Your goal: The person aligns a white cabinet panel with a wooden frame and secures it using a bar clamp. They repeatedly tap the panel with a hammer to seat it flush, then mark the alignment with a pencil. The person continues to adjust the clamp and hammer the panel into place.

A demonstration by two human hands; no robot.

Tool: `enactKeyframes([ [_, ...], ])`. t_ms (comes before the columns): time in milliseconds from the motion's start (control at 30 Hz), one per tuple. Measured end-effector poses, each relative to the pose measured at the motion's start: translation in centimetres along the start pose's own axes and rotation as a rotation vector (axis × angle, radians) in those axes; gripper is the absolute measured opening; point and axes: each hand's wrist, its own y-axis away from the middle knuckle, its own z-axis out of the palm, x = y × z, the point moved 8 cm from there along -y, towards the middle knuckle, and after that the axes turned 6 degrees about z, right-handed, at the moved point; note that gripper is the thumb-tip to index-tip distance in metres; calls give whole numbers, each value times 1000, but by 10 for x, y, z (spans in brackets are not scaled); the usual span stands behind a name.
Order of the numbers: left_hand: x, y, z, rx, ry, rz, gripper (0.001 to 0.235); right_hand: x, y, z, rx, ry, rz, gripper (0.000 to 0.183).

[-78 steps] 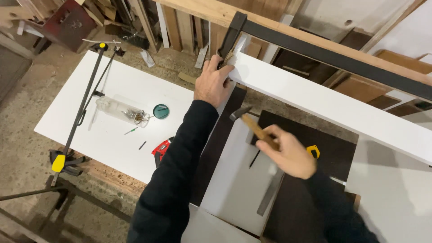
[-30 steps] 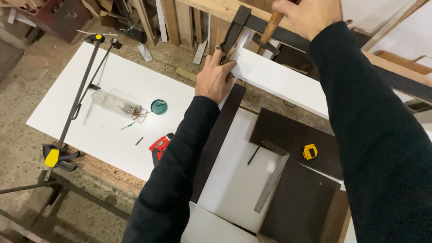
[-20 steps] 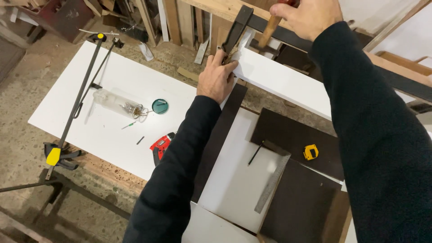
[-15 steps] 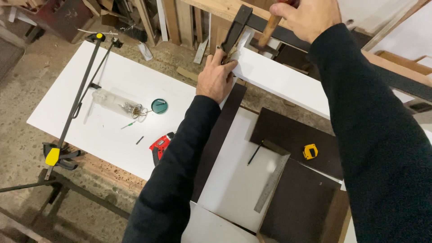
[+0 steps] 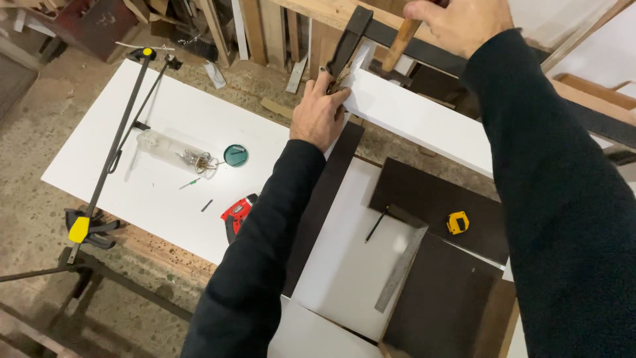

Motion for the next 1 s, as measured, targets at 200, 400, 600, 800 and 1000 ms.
enactKeyframes([
  [200,1,-2,1,24,5,11,39,2,3,-7,-16,99,143,34],
  [400,-3,-1,7,6,-6,-21,35,8,2,-8,74,154,43,31],
  [600,-1,2,1,30,-6,8,38,4,8,-8,-14,50,200,30],
  [800,-1,2,0,28,0,-1,42,-11,9,-12,2,-20,39,27],
  [1000,-2,1,3,42,14,23,39,-12,10,-14,8,-69,39,26],
])
